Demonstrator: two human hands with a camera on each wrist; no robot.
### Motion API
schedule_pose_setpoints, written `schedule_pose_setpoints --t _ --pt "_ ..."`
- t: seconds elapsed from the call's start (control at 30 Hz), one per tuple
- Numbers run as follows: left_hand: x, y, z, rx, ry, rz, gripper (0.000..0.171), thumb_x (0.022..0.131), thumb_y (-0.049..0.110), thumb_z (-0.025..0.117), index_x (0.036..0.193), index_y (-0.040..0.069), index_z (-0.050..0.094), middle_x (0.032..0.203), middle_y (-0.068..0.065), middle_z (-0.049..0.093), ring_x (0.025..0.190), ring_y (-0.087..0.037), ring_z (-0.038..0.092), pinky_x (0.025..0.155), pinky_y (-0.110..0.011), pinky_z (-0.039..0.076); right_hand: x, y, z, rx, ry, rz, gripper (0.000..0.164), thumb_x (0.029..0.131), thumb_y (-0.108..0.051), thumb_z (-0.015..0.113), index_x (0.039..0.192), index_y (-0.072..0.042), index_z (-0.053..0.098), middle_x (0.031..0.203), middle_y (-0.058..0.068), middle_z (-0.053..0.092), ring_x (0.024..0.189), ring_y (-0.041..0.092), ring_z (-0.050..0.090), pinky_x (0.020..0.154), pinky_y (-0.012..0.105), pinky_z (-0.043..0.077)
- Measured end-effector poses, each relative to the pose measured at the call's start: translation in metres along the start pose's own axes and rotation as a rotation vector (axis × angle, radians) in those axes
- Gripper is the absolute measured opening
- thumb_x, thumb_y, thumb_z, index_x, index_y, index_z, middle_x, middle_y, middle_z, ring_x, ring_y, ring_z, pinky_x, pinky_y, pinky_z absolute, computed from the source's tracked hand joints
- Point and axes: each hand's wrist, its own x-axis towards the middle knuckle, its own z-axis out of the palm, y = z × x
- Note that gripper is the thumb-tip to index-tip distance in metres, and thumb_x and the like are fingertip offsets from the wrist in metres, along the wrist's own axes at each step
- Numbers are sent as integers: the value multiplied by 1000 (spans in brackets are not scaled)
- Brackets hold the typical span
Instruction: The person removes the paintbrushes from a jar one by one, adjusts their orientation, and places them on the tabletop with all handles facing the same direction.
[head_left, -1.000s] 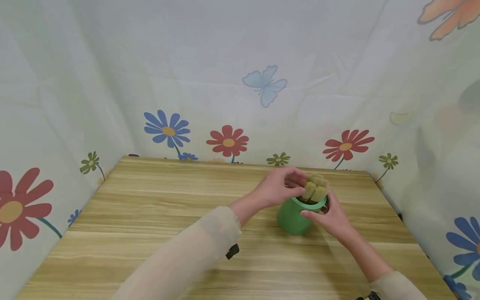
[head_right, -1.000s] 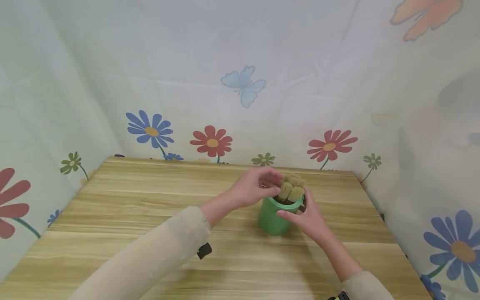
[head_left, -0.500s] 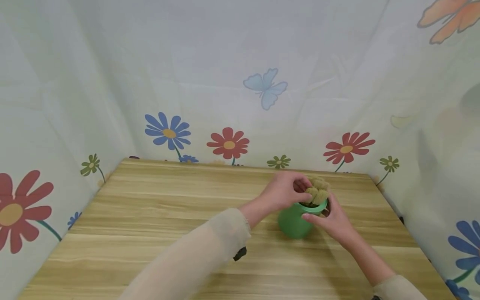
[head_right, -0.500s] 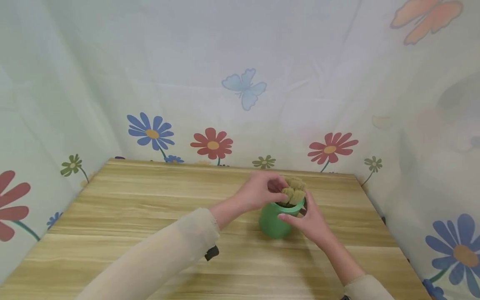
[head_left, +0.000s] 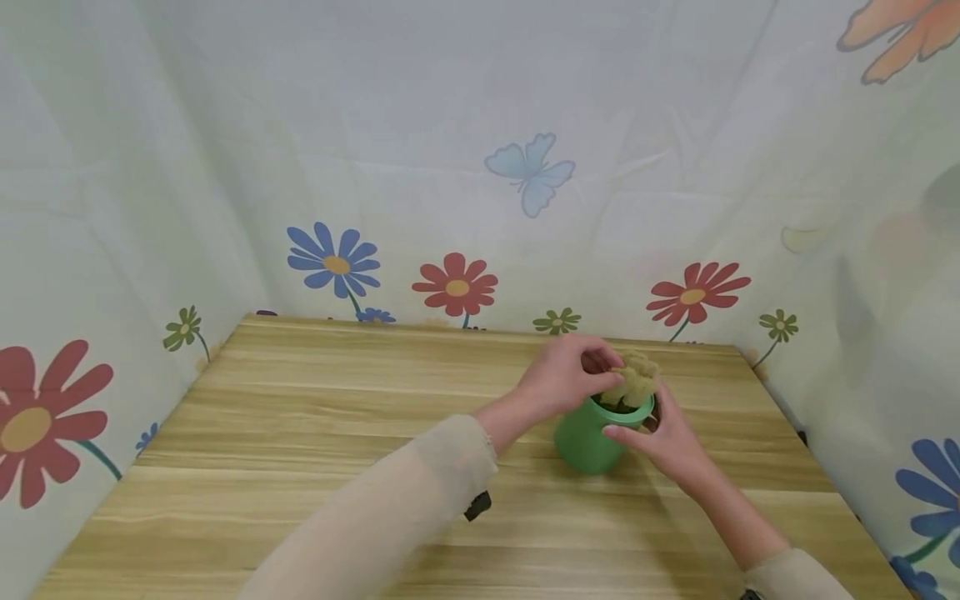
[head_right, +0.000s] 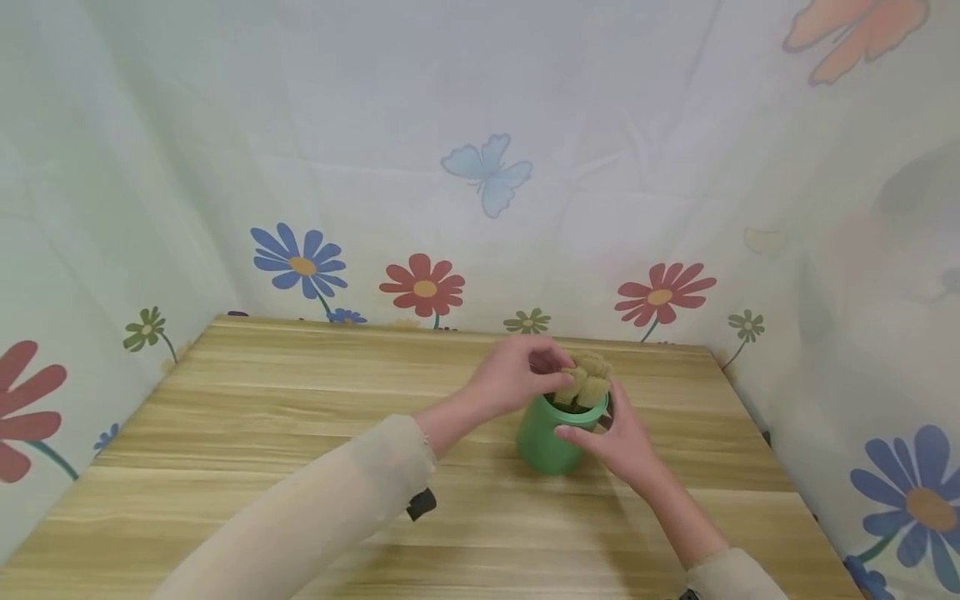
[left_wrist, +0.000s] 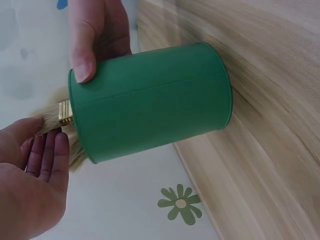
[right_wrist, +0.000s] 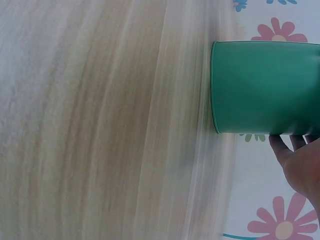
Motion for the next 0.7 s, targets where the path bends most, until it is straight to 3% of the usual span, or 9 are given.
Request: schedule_pose_setpoints --t 0.13,0.27,0.57,0.7 --pt "-4 5 -11 -59 38 42 8 98 19 82 105 16 79 93 11 74 84 -1 68 76 -17 58 -1 0 1 12 -6 1 91 96 -16 83 165 -10 24 160 16 43 145 36 45 120 64 37" --pt "-7 16 -26 -88 93 104 10 98 19 82 106 14 80 94 8 75 85 -2 69 79 -18 59 -2 -1 2 16 -7 10 93 96 -17 83 167 -11 22 162 19 40 148 42 42 121 71 32" --pt "-16 46 -66 -100 237 250 13 97 15 82 108 10 79 100 -1 79 87 -5 73 80 -22 61 -2 -2 3 -11 13 13 90 94 -17 84 163 -6 27 159 20 44 145 39 45 121 66 35" --pt "-22 60 -85 -113 271 283 13 97 14 82 108 8 79 99 -2 78 87 -7 74 80 -25 62 -2 -2 3 -25 21 9 88 94 -17 84 162 -6 28 156 19 47 143 37 47 120 63 37"
